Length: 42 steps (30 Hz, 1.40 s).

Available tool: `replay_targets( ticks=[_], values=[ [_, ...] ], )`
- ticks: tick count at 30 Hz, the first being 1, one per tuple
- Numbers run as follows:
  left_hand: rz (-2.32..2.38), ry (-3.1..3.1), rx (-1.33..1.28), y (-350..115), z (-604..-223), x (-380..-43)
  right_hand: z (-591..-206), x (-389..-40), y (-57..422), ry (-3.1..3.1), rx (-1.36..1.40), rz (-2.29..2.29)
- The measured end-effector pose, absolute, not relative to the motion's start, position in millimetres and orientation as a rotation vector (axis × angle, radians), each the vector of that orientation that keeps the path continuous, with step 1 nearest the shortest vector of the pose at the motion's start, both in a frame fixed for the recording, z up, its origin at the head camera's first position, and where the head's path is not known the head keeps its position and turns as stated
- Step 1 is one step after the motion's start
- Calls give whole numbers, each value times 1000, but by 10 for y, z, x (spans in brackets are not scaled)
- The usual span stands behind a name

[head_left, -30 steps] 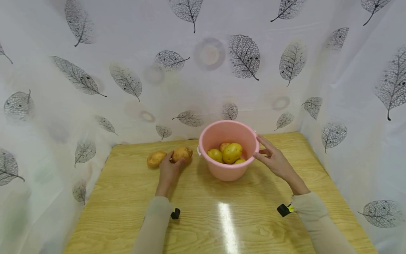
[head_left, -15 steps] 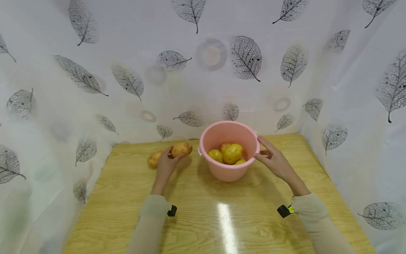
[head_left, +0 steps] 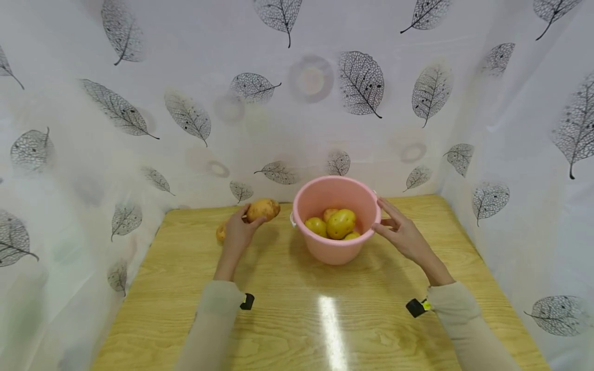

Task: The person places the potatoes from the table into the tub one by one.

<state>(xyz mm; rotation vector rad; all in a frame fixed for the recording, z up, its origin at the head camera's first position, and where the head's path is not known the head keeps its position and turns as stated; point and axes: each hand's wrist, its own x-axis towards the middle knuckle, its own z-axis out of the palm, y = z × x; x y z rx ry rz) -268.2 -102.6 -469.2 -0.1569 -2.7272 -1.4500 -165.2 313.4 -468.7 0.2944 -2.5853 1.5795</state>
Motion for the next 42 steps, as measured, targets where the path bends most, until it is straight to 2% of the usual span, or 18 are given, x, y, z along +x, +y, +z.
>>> replay_targets(
  ticks=[25, 42],
  values=[
    [-1437, -2738, -151, -1024, -4074, -2643, -4637, -1640, 3119, -2549, 319, 1635],
    [-1462, -2635, -207, -1042, -3870, -2570, -4660, -1632, 3118, -2532, 328, 1641]
  ],
)
